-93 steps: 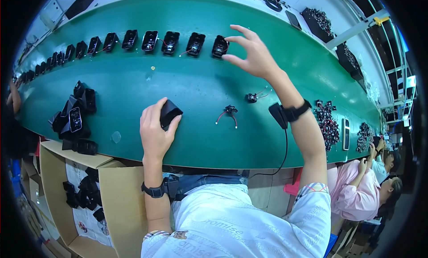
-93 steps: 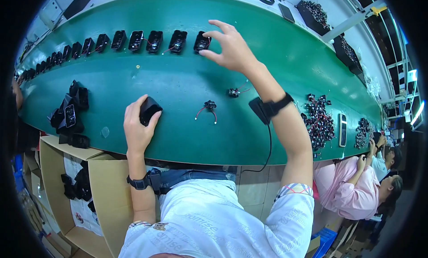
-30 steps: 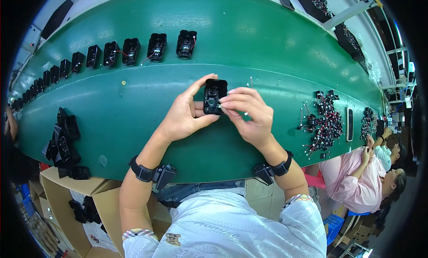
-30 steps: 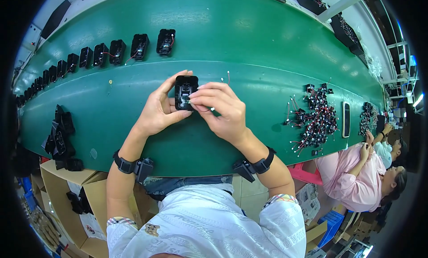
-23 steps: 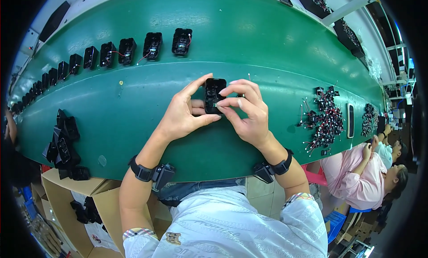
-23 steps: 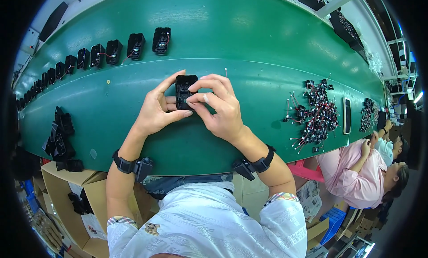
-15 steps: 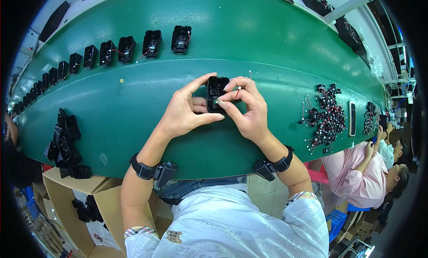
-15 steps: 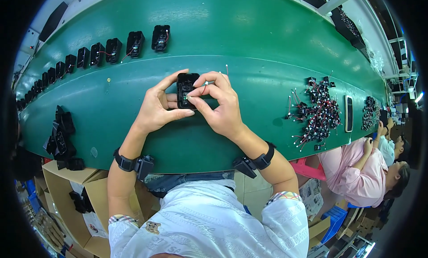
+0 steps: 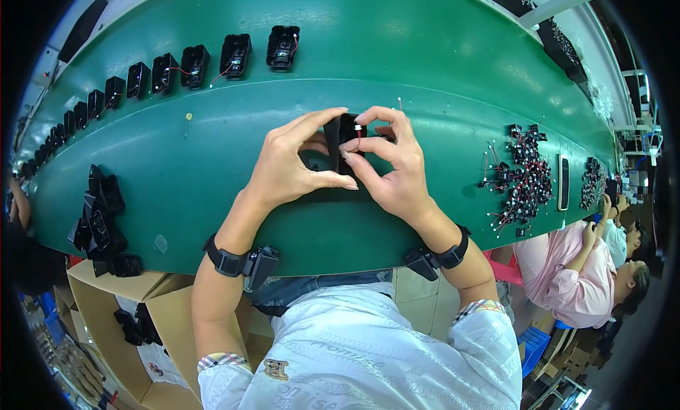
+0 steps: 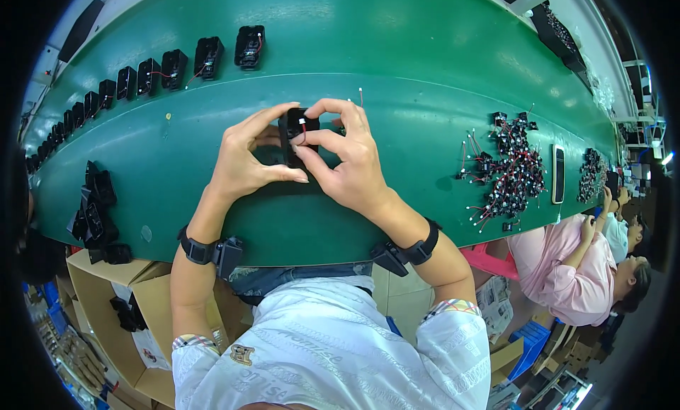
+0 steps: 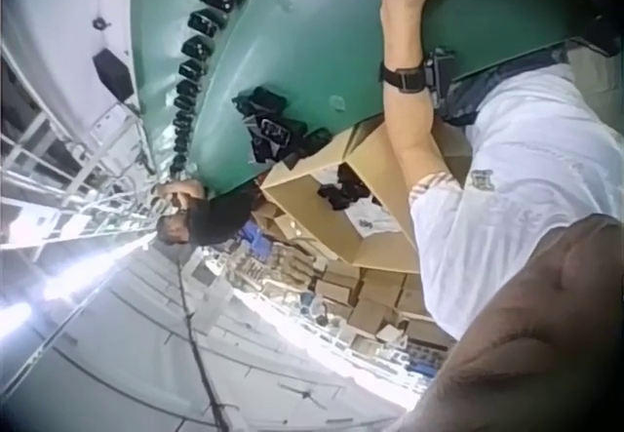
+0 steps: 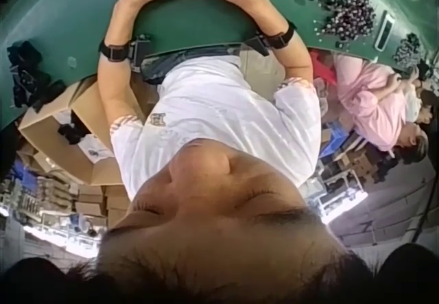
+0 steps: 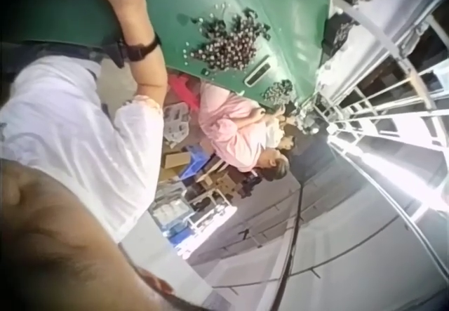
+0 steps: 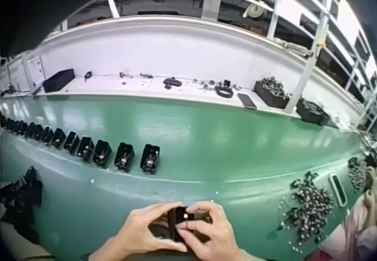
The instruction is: The person picks up a device housing and a small electronic component by hand, inserts the component into the housing, and presses it into place. They then pick up a cover, snap it onto the housing, and place the assembled unit onto the green workbench.
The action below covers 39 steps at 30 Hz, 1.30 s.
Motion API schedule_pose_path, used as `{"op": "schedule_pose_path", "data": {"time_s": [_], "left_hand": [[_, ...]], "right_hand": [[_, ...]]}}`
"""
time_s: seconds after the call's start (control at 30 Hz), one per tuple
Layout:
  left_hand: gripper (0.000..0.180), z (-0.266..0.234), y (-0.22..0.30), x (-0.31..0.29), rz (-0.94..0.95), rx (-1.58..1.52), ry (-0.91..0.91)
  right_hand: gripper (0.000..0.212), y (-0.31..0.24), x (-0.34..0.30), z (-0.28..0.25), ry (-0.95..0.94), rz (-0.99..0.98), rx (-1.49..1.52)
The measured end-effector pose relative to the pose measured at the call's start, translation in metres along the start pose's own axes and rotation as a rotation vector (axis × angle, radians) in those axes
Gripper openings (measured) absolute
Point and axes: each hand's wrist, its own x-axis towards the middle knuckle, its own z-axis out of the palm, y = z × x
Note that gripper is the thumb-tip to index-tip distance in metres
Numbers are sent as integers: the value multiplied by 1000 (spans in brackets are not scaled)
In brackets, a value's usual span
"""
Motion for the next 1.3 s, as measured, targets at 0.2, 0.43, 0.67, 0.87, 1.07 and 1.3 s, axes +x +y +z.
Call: {"op": "schedule_pose_path", "data": {"time_s": [0.2, 0.43, 0.67, 0.87, 1.07, 1.3], "left_hand": [[88, -4, -6, -5, -94, -313, 30], [68, 7, -2, -5, -228, -506, 19], [51, -1, -2, -6, -276, -352, -12], [52, -10, 1, -7, -252, -326, -91], [49, -13, 6, -6, -351, -549, -152], [48, -19, 13, -3, -546, -441, -136]], "right_hand": [[26, -5, 7, -13, -71, -17, 251], [28, -4, 9, -18, -176, 10, 258], [23, 0, 4, -10, -276, 461, 993], [16, -8, 4, -9, -275, 567, 1246], [15, -9, 5, -15, -303, 439, 1069], [17, -15, 5, -16, -333, 456, 846]]}}
